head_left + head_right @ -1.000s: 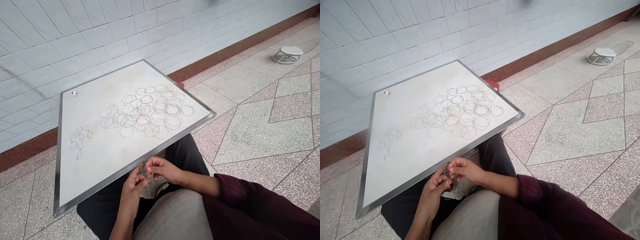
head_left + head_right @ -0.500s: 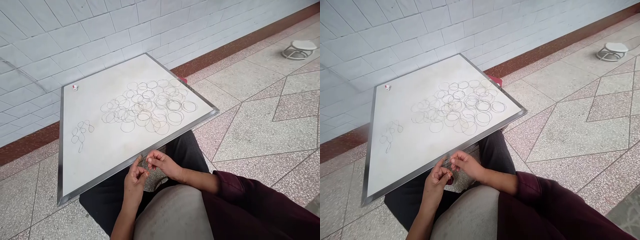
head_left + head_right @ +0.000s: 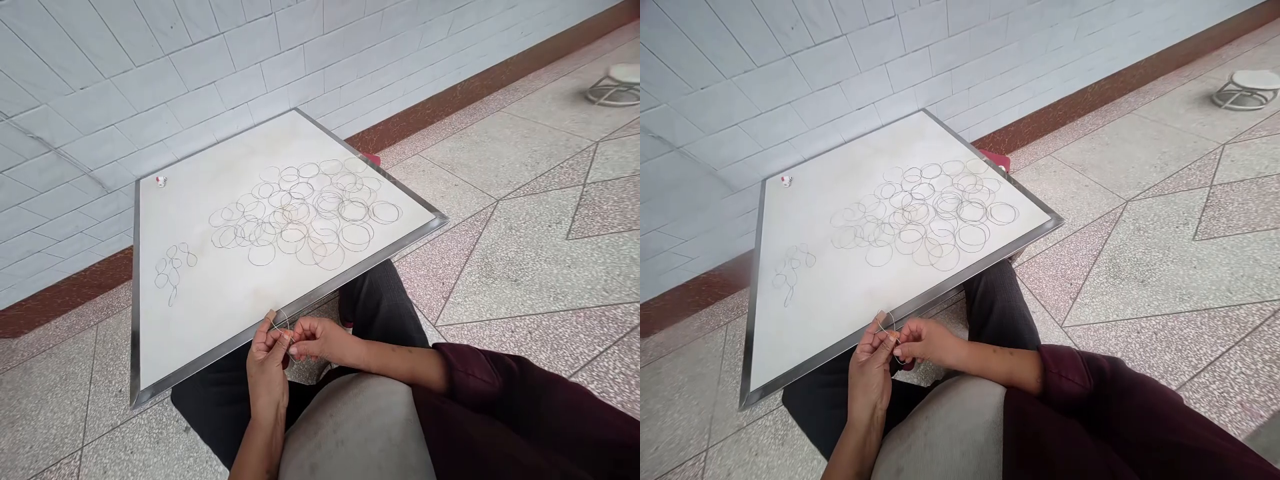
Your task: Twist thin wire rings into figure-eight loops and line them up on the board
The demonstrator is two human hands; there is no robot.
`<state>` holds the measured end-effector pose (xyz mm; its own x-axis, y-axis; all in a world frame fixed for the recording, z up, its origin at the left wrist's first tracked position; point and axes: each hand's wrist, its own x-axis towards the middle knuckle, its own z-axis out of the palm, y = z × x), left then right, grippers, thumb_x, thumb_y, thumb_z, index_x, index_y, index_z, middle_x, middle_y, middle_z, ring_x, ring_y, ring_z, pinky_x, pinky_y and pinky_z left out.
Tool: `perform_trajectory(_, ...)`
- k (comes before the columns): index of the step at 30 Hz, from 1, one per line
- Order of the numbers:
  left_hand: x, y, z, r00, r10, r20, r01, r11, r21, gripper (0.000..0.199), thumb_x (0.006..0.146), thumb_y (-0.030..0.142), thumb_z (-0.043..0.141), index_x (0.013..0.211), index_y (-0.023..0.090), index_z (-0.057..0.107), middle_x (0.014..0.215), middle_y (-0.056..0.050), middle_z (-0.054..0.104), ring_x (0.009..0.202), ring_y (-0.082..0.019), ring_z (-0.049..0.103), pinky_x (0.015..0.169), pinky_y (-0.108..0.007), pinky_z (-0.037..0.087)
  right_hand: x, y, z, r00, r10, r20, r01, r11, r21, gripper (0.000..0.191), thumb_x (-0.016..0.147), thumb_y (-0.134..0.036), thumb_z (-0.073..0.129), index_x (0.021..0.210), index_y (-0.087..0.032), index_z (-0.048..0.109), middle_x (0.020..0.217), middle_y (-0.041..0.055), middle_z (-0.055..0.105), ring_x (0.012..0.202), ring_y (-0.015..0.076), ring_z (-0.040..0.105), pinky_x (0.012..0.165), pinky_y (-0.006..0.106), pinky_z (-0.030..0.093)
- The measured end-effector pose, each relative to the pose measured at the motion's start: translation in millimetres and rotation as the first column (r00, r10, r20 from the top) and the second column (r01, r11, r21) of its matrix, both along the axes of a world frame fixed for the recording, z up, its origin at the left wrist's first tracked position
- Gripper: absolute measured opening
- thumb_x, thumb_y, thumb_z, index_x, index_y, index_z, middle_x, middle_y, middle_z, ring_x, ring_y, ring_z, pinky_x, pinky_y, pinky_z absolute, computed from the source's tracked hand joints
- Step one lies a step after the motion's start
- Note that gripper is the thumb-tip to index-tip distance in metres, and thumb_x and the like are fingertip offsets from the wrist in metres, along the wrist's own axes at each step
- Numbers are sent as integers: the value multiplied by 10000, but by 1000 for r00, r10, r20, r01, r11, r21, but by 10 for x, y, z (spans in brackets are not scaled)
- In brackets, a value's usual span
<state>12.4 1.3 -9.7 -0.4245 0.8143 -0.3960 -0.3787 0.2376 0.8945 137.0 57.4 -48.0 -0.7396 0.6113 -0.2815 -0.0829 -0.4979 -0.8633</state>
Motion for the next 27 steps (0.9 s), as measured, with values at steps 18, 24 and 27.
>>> perform_trajectory(18,8,30,-115,987,-50,-150,50,999,-1,696,752,289,730,1385,141,483,673,53,584,611,-108,555,644,-232,456,-24,-87,8,872,-193,449,-127,798,589,168,757,-255,696,798,-210,539,680,-31,631,592,128,541,560,243,327)
perform_trajectory(24,-38,22,-290,952,-78,-295,75,997,-22,644,769,298,704,1363,136,514,694,32,620,642,-126,583,685,-252,470,-87,-109,-95,768,-268,582,-246,715,655,187,781,-324,692,814,-203,554,679,-3,614,579,142,512,544,261,250)
perform_trajectory(27,-57,27,-312,968,-40,-246,40,999,-7,670,760,307,719,1371,134,502,693,37,607,616,-115,564,629,-234,460,-89,-83,-124,821,-222,527,-182,773,608,182,755,-262,715,817,-205,554,687,-15,615,596,137,533,545,244,296)
